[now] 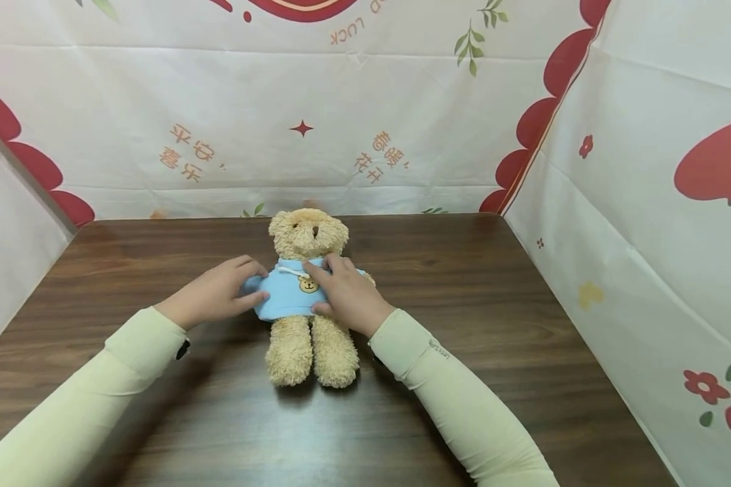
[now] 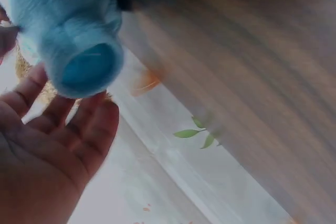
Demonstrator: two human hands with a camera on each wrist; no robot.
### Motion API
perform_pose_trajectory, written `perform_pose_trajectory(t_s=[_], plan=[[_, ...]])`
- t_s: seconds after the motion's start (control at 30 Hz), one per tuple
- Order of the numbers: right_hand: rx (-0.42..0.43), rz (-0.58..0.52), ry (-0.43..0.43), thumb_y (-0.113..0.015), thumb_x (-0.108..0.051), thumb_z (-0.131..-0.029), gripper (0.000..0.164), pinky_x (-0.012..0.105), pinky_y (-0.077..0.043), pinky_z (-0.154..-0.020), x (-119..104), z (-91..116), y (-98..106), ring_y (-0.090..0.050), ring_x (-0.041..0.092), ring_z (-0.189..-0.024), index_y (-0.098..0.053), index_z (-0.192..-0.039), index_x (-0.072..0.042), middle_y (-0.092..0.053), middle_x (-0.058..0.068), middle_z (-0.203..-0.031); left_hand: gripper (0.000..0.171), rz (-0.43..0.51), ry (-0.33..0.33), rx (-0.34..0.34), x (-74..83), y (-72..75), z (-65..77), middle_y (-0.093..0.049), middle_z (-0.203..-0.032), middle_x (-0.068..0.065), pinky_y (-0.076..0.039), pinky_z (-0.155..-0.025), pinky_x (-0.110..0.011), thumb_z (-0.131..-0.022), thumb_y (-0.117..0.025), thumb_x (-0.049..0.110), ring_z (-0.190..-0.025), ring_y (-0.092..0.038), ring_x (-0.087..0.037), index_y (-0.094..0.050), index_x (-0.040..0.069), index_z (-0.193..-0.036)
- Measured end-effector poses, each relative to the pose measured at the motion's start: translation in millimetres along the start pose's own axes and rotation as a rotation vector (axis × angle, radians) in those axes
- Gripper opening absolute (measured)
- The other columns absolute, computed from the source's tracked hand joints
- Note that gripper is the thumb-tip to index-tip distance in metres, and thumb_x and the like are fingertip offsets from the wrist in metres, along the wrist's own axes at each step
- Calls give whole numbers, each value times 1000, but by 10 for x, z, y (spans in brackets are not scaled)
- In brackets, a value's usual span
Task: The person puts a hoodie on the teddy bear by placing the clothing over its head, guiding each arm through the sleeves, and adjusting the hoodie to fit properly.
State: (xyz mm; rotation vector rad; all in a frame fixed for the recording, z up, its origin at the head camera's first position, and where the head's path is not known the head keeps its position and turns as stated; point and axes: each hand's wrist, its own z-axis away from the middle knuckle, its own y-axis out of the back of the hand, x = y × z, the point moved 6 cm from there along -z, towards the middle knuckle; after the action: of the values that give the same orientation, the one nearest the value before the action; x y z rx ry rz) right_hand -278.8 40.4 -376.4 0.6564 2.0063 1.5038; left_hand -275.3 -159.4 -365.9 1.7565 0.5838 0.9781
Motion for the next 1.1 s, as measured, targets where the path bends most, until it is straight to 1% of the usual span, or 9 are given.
perform_pose_trajectory(t_s=[0.13, 0.23, 0.33, 0.47, 0.6, 0.77, 0.83, 1.0, 1.1], plan=[[-14, 40, -9, -76, -37, -88, 78, 34, -45, -75, -11, -10, -25, -46, 21, -96, -39, -153, -15, -45, 7, -119, 44, 16, -48, -54, 31, -74, 51, -60, -121, -11, -49, -88, -42, -91, -71, 32, -104, -60, -23, -59, 6, -124], [0, 72, 0, -76, -38, -88, 78, 34, -47, -72, -36, -20, -18, -49, 20, -95, -40, -153, -16, -47, 7, -120, 42, 18, -85, -89, 87, -97, 71, -57, -124, -12, -50, -82, -39, -90, -72, 30, -97, -59, -20, -59, 10, -125], [31, 102, 34, -76, -39, -88, 74, 36, -49, -72, -65, -19, -11, -53, 20, -92, -44, -151, -16, -50, 6, -121, 40, -8, -107, -110, 151, -104, 93, -55, -126, -13, -50, -79, -38, -89, -73, 30, -92, -59, -19, -62, 13, -123], [79, 130, 83, -77, -40, -86, 62, 40, -51, -74, -86, -3, -2, -55, 21, -91, -53, -139, -17, -52, 7, -120, 37, -86, -139, -82, 211, -106, 101, -57, -120, -14, -50, -78, -38, -86, -76, 30, -88, -59, -20, -65, 13, -118], [86, 139, 102, -77, -40, -86, 55, 44, -51, -80, -81, 15, -8, -56, 25, -98, -57, -133, -18, -51, 9, -124, 37, -130, -166, -78, 240, -118, 111, -58, -117, -13, -50, -78, -38, -86, -75, 30, -86, -58, -21, -66, 13, -118], [58, 125, 100, -76, -39, -88, 53, 45, -52, -78, -79, 14, -16, -54, 27, -102, -57, -133, -19, -49, 10, -125, 45, -147, -150, -118, 244, -123, 146, -56, -130, -20, -50, -88, -45, -84, -75, 27, -106, -60, -31, -65, 12, -125], [51, 121, 101, -76, -39, -88, 51, 42, -52, -73, -85, 10, -8, -53, 27, -102, -58, -132, -19, -50, 10, -125, 48, -156, -147, -125, 243, -130, 153, -55, -131, -21, -49, -90, -46, -82, -77, 26, -110, -59, -33, -65, 12, -126], [43, 120, 105, -76, -39, -88, 49, 41, -51, -73, -97, 5, 15, -52, 28, -103, -59, -129, -19, -50, 11, -125, 51, -209, -178, -89, 253, -165, 134, -57, -122, -17, -50, -85, -45, -78, -83, 31, -100, -59, -27, -64, 15, -123], [31, 105, 100, -75, -39, -88, 48, 40, -51, -73, -91, 1, 16, -51, 27, -105, -59, -129, -19, -49, 10, -125, 56, -250, -182, -84, 263, -185, 126, -55, -120, -17, -50, -86, -47, -75, -87, 34, -99, -58, -27, -63, 16, -123]])
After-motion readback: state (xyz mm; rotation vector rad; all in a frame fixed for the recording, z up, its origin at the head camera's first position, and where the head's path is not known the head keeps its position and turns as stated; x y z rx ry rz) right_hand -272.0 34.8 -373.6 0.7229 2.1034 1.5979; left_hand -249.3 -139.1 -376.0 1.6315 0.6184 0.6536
